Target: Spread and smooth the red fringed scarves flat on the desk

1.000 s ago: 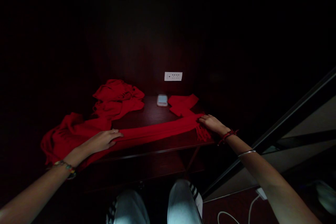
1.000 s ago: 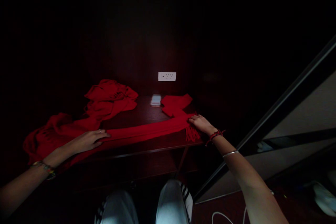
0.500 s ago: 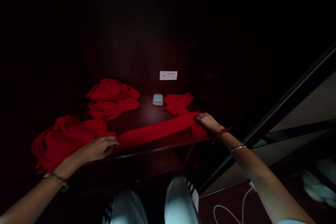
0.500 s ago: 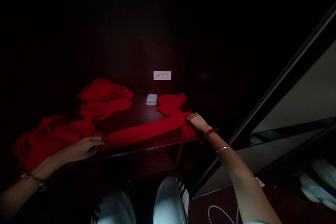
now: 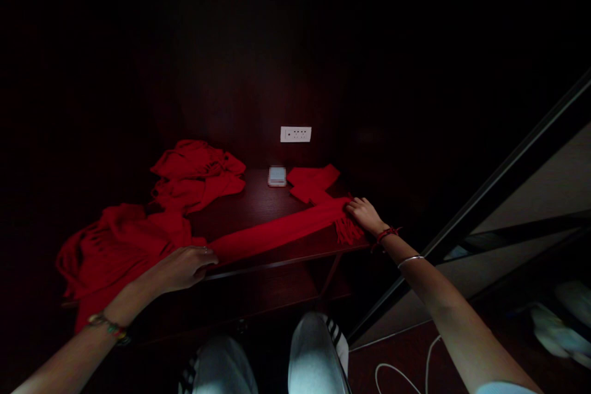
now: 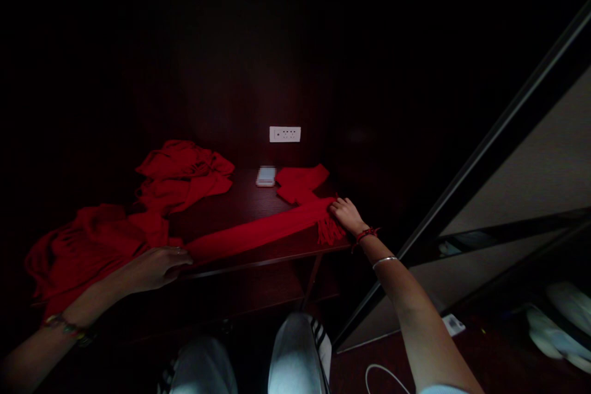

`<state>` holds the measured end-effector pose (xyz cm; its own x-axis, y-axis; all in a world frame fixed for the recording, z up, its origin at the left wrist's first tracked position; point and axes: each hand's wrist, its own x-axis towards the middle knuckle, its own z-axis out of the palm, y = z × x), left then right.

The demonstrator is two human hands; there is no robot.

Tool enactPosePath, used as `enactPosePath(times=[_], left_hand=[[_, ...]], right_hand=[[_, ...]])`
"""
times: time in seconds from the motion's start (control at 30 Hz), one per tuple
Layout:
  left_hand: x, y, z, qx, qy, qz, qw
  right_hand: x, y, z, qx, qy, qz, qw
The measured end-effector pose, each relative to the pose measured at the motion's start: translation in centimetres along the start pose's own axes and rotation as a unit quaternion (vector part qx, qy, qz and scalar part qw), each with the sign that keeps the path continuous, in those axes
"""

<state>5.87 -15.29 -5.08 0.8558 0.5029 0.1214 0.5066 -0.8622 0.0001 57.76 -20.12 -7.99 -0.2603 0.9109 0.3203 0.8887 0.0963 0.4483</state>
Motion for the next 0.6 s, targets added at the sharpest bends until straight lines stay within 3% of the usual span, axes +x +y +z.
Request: enactPosePath(times=[0.1,0.2,0.37,0.47,0.6], left_hand=[[-0.3,0.1,0.1,-0.016,-0.038,0.016,0.999],[-0.2,0.1,-0.7,-0.025,-0.035,0.015,0.999],[3.7,1.0,-1.5,-0.005,0.039,-0.010,0.999],[7.8,2.8,0.1,-0.002,0.102,-0.115,0.988],[11.0,5.2,4.0,-0.023,0.031,-0.241,0.970]], right_hand=[[-0.3,-0.3,0.2,0.016,-0.020,0.008,1.000],[-0.3,0.0,-0.4,0.035,-0.044,0.003,0.998],[2.0,-0.7,-3.1,0.104,-0.017,0.034,0.994],[5.0,-4.3,-4.9,0.198,0.015,0.027,0.980],[8.0,-11.4,-5.8,0.310,-0.014,-0.068,0.948]])
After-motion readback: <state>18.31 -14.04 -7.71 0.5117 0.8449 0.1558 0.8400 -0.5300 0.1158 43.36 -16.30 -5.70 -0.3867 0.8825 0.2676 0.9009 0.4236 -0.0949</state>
